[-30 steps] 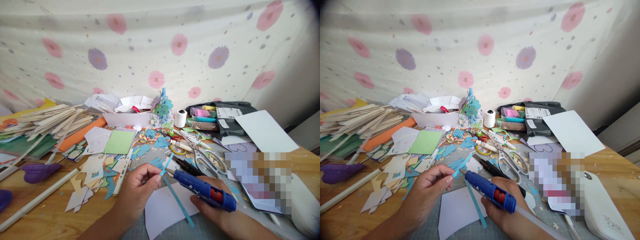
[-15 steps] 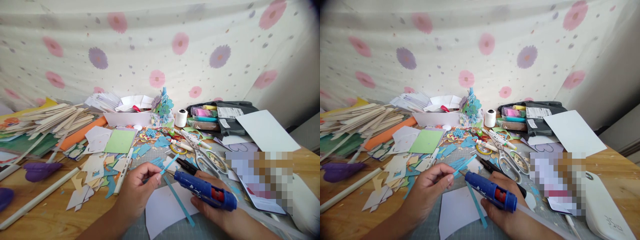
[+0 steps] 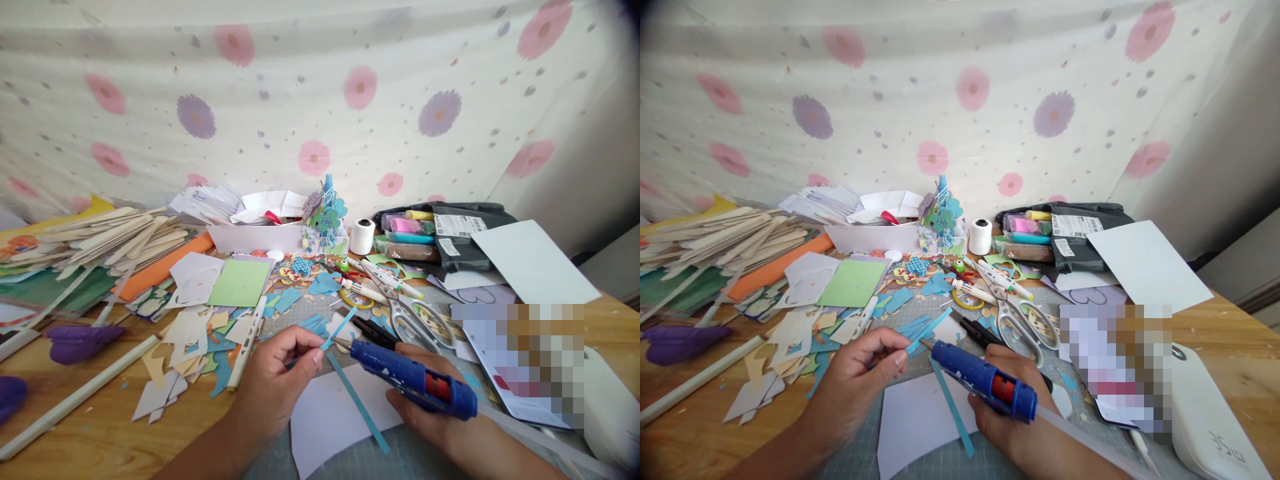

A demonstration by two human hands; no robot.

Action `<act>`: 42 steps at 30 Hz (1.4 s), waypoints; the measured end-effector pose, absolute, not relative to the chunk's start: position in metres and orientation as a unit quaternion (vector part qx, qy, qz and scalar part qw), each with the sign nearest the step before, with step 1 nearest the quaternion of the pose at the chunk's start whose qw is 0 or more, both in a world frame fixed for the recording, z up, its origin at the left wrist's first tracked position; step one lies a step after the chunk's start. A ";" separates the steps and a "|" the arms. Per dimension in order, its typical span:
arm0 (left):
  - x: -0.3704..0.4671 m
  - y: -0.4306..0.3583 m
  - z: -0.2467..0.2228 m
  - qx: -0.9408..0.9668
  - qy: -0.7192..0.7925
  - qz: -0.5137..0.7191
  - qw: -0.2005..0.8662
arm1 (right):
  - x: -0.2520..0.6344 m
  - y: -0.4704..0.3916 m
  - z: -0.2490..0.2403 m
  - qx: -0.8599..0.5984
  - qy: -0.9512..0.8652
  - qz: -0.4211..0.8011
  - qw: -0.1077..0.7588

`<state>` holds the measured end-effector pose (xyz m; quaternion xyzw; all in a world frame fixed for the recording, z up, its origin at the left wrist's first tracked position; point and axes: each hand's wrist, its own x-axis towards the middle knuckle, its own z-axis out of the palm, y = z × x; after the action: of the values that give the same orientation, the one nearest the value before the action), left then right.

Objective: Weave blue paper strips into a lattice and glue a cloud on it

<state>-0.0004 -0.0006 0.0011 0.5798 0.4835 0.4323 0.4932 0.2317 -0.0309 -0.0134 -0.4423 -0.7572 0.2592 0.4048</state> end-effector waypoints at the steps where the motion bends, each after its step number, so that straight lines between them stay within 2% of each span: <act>1: -0.001 -0.001 0.001 0.581 0.483 0.432 0.494 | 0.232 -0.031 -0.015 -0.443 -0.754 0.256 0.412; 6: 0.000 -0.002 0.003 0.579 0.481 0.434 0.495 | 0.234 -0.032 -0.016 -0.455 -0.745 0.247 0.422; 13: -0.001 0.000 0.002 0.584 0.483 0.433 0.488 | 0.230 -0.030 -0.008 -0.460 -0.754 0.305 0.357; 21: 0.000 0.000 0.003 0.583 0.495 0.422 0.487 | 0.228 -0.032 -0.003 -0.485 -0.737 0.336 0.330; 27: 0.000 -0.001 0.002 0.585 0.482 0.426 0.494 | 0.230 -0.031 -0.008 -0.493 -0.754 0.258 0.349; 34: -0.001 0.000 0.001 0.592 0.483 0.419 0.491 | 0.233 -0.034 -0.021 -0.521 -0.717 0.226 0.405; 42: -0.002 -0.002 0.003 0.599 0.488 0.420 0.476 | 0.231 -0.028 -0.008 -0.487 -0.746 0.299 0.341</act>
<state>-0.0016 -0.0018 0.0032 0.5994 0.4875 0.4202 0.4759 0.2308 -0.0284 -0.0076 -0.4872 -0.7462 0.2992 0.3410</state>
